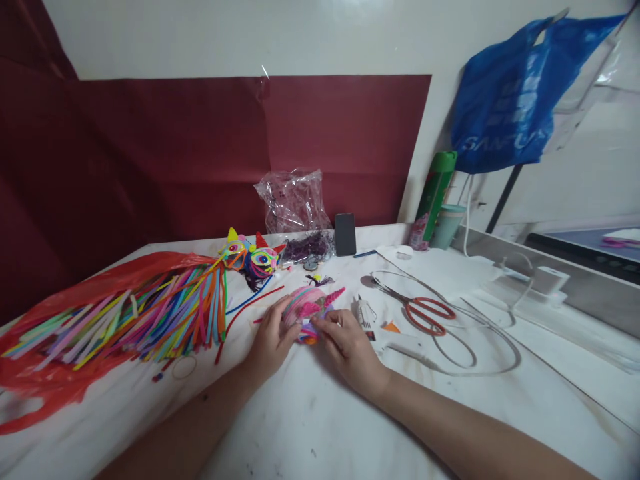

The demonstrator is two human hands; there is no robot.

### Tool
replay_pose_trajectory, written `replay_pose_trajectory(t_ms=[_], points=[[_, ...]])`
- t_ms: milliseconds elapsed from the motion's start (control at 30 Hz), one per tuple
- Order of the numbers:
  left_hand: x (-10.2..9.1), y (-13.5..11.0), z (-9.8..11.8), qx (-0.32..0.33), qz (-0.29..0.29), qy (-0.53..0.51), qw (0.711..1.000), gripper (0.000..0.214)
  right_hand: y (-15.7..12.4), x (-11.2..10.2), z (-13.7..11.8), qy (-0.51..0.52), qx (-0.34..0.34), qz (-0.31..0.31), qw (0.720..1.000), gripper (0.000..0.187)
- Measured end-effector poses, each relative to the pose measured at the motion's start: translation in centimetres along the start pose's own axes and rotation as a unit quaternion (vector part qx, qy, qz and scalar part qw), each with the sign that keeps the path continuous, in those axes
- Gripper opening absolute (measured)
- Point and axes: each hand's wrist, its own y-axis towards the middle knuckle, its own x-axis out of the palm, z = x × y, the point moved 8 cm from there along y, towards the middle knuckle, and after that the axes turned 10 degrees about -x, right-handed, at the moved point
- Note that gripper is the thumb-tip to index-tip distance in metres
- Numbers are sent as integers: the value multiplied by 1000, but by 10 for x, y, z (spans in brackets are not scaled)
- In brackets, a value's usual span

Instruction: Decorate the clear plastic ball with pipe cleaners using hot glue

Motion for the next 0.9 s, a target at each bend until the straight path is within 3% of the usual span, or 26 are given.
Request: replay_pose_trajectory(t_ms=[100,267,633,700,767,900], points=[[2,-2,3,18,-16,-2,1000,51,0,1,-1,-13,-13,5,1000,30],[4,-3,9,32,-12,31,999,79,-1,1,0,-12,-14,8,1000,30],[8,0,8,50,4,52,997,90,6,5,-14,19,-65,-40,997,44],[5,3,5,27,33,40,998,82,6,3,-14,48,-59,-26,997,50],[3,8,-4,-24,42,-14,999,77,5,-1,-5,82,-10,19,996,50],[9,12,-29,-180,-29,-189,965,79,-6,-1,31,111,146,82,980,39]])
